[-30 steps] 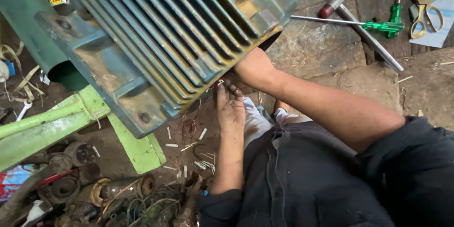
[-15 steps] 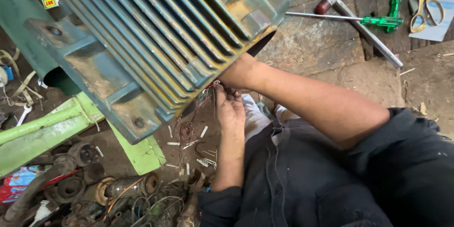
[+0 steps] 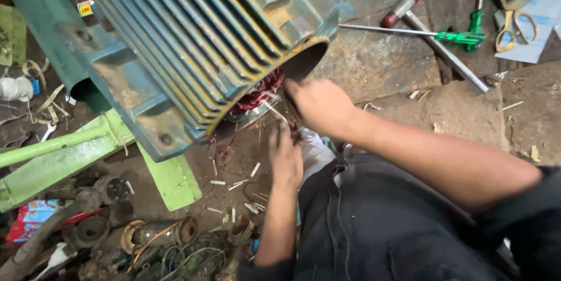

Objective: The person works on the stator of an electric motor lying on the floor, pulling old wire and insulation out of the slots by hand and with a screwdriver. They cut green insulating sheet with scissors, then fit the cut insulation pieces into the stator slots, pressing them in place by hand.

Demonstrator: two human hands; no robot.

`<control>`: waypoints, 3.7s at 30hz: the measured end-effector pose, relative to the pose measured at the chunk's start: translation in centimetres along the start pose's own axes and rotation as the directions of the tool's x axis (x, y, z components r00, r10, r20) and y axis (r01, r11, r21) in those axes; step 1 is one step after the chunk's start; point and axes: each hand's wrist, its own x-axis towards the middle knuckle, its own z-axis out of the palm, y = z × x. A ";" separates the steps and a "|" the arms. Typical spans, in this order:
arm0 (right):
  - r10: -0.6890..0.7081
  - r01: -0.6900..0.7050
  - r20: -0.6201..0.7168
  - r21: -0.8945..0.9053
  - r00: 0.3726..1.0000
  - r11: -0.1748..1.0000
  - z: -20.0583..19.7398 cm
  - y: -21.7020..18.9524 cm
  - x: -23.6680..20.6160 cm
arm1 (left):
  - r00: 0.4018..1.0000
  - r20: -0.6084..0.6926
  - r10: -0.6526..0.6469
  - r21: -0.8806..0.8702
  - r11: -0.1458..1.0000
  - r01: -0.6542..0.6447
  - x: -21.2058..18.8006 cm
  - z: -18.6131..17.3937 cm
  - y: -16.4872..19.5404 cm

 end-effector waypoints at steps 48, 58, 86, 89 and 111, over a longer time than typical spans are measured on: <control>-0.180 0.174 -0.203 -0.048 0.962 0.984 3.5 1.3 6.1 | 0.970 -0.040 0.241 -0.201 0.949 -0.245 5.1 -1.5 -0.8; -0.420 0.390 -0.110 -0.218 0.901 0.895 5.4 2.2 8.6 | 0.967 -0.096 0.236 -0.117 0.962 -0.247 4.8 -1.1 -0.4; 0.023 0.134 0.440 -0.323 0.898 0.937 2.5 -0.9 7.7 | 0.965 -0.250 0.079 -0.122 0.986 -0.113 6.0 -0.1 -1.4; -0.345 0.327 -0.221 -0.115 0.912 0.938 2.0 -0.9 4.4 | 0.967 -0.196 0.166 -0.112 0.975 -0.190 5.6 -0.7 -1.8; -0.099 0.094 -0.289 -0.031 0.952 0.995 4.7 -1.3 1.1 | 0.910 0.179 0.374 0.081 0.916 -0.392 4.7 -2.1 -2.7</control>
